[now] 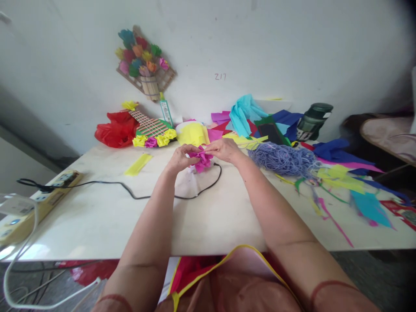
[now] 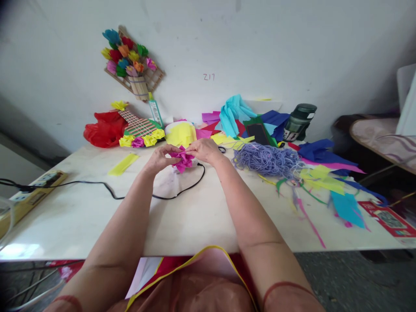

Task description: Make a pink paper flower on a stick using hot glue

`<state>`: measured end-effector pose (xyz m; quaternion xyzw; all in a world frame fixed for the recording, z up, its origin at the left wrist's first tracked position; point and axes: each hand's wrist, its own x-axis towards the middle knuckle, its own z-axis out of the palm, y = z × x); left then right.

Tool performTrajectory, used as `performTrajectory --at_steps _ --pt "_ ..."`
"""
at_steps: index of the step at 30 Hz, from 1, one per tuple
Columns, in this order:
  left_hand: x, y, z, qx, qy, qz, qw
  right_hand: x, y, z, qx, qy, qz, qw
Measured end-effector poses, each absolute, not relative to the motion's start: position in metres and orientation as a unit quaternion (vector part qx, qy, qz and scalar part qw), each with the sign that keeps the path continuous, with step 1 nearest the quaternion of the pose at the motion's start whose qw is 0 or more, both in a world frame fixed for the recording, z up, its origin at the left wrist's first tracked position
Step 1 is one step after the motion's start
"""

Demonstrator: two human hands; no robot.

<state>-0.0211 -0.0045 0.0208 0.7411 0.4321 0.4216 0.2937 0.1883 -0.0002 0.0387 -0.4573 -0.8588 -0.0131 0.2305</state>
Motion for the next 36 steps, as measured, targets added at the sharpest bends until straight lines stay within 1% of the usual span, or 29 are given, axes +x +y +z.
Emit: performTrajectory --at_steps 7,13,16,21,27,33,36 --pt "-0.0240 -0.0032 0.0199 0.739 0.435 0.425 0.290 0.1859 -0.0028 0.0388 -0.487 -0.843 -0.024 0.229" --pt "-0.0248 -0.0015 0.0185 0.730 0.434 0.434 0.300 0.1853 0.0044 0.0329 -0.433 -0.857 -0.015 0.279" --pt "-0.0251 -0.0015 0.0183 0.729 0.433 0.436 0.301 0.1863 0.0066 0.0309 -0.424 -0.858 -0.016 0.289" --pt "-0.0253 -0.0016 0.0185 0.731 0.437 0.433 0.294 0.1880 0.0041 0.0319 -0.444 -0.853 -0.033 0.272" --pt "-0.0244 -0.0022 0.0194 0.736 0.458 0.426 0.259 0.1882 0.0019 0.0330 -0.468 -0.852 -0.072 0.225" --pt "-0.0245 -0.0026 0.0203 0.729 0.463 0.430 0.263 0.1864 0.0035 0.0321 -0.452 -0.855 -0.045 0.249" --pt "-0.0251 -0.0027 0.0204 0.729 0.462 0.431 0.263 0.1869 0.0020 0.0339 -0.456 -0.855 -0.040 0.242"
